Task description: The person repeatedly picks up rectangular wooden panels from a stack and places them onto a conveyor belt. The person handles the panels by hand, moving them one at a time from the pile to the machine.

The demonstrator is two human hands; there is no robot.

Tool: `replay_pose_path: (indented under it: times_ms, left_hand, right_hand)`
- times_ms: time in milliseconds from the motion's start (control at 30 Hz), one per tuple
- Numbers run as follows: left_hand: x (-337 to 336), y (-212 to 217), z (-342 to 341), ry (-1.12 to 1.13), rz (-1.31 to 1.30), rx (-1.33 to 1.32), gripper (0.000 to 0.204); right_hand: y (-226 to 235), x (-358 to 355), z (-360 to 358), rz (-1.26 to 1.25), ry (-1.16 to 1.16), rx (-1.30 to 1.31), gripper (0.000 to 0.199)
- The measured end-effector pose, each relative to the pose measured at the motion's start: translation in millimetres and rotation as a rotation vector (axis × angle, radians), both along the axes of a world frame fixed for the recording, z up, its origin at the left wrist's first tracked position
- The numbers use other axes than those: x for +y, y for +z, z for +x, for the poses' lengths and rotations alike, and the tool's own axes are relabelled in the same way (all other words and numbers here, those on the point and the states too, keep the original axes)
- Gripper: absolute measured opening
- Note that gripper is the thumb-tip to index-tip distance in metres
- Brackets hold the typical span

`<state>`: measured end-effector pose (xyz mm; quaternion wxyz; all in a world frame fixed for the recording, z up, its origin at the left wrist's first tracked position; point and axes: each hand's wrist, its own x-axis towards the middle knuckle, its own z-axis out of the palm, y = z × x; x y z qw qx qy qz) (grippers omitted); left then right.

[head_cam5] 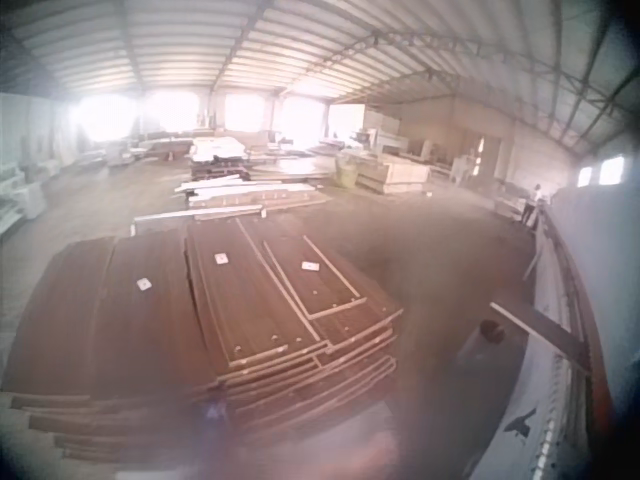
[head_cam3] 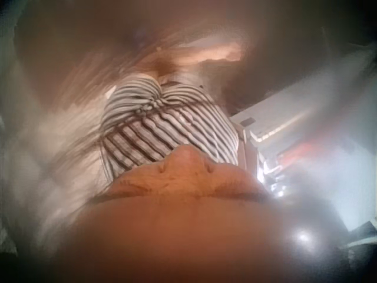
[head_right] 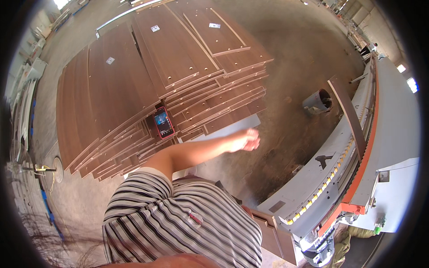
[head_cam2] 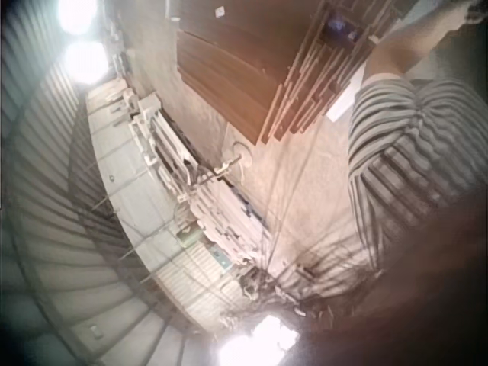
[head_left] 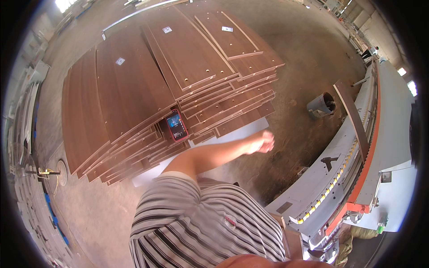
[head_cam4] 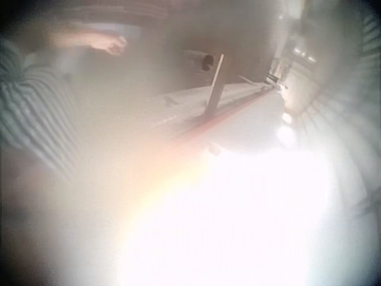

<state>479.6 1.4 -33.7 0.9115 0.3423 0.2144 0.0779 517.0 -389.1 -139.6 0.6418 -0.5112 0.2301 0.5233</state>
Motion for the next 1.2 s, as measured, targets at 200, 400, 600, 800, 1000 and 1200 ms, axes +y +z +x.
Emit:
replay_pose_path:
  times_ms: [200, 400, 600, 800, 1000, 1200]
  left_hand:
    - [-72.9, -102.8, -97.4, -0.379, 0.315, 0.323, 0.021]
    - [-75.9, -131.6, -154.9, -0.248, 0.431, 0.449, 0.022]
    - [-91.3, -139.1, -167.9, -0.006, 0.276, 0.486, 0.029]
    - [-99.2, -137.7, -169.6, -0.028, 0.283, 0.491, 0.031]
    - [-112.9, -144.6, -160.9, -0.044, 0.276, 0.391, 0.034]
    - [-119.1, -165.7, -151.5, -0.092, 0.613, 0.208, 0.032]
  right_hand:
    - [-13.4, 8.4, 25.5, 0.090, 0.100, -0.012, 0.015]
    - [8.9, 49.3, 58.1, 0.151, 0.077, -0.031, 0.014]
    - [-17.9, 45.9, 57.8, 0.129, 0.139, -0.076, 0.011]
    - [-32.4, 38.2, 37.4, 0.006, 0.173, -0.034, 0.012]
    - [-23.2, 20.4, 36.7, -0.049, 0.213, -0.188, 0.014]
    - [-46.2, -11.4, 64.9, 0.082, 0.056, -0.016, 0.009]
